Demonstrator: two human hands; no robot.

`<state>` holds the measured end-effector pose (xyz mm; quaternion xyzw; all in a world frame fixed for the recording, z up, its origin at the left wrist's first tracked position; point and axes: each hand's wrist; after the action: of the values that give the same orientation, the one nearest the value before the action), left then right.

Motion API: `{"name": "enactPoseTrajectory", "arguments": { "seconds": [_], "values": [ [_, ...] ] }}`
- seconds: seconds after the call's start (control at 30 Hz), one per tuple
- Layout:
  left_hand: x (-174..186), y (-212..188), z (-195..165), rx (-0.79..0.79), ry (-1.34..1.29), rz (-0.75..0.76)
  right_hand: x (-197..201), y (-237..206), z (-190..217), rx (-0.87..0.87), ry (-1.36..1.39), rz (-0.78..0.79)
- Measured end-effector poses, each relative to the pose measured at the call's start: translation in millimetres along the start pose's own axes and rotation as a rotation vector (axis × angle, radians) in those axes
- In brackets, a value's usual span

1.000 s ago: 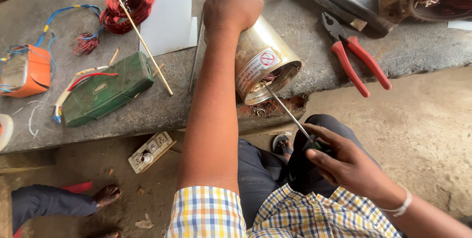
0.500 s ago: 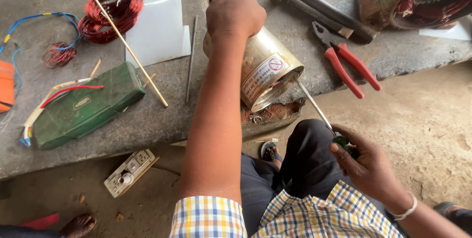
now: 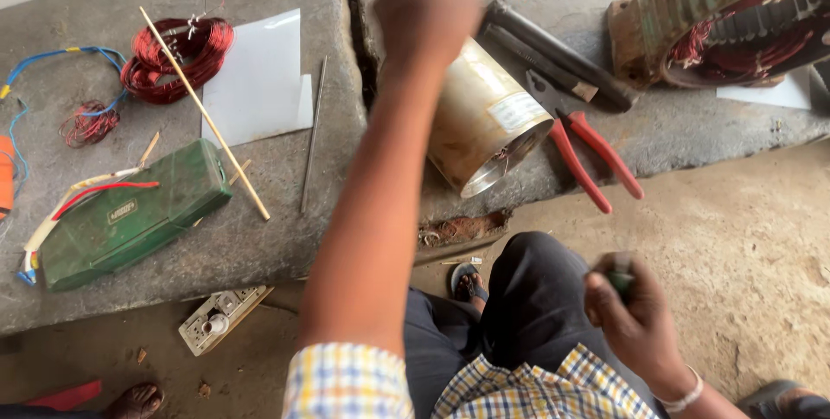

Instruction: The person sits at a stone workbench and works on an electric motor stator placed in a metal can. They hold a punch against the old copper windings and strike it with a hammer, then use pliers and a screwdriver-like tool to pull and pry the remaining wire out of the stator slots.

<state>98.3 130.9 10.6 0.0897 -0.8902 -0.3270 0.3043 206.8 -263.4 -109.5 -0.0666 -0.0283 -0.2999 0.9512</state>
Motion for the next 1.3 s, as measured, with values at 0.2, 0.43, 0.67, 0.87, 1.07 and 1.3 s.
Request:
{"name": "enactPoseTrajectory", "arguments": {
  "seconds": [0.2, 0.43, 0.67, 0.87, 1.07, 1.3],
  "values": [
    [18, -37, 57, 0.311, -0.398, 0.144, -20, 69, 81, 0.538, -0.144, -0.03],
    [21, -39, 56, 0.382, -0.442, 0.088, -88, 140, 122, 0.515, 0.079, 0.021],
    [37, -17, 56, 0.093, -0.048, 0.271, -82, 73, 90, 0.232, 0.04, 0.028],
    [40, -10, 15, 0.152, 0.113, 0.311, -20, 13, 70, 0.108, 0.029, 0.139],
    [41, -13, -18, 0.237, 0.198, 0.3, 8, -17, 51, -0.05, -0.481, 0.112],
    [41, -10, -5, 0.163, 0.202, 0.263, -4, -3, 59, 0.388, -0.662, 0.16]
  ]
}}
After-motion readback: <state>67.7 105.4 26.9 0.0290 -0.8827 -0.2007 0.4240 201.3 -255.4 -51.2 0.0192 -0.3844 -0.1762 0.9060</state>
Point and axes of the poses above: each hand's wrist, its own y-axis towards the middle knuckle, its own x-axis out of the back of the hand, z = x × y, and after that the axes turned 10 degrees about -z, right-handed
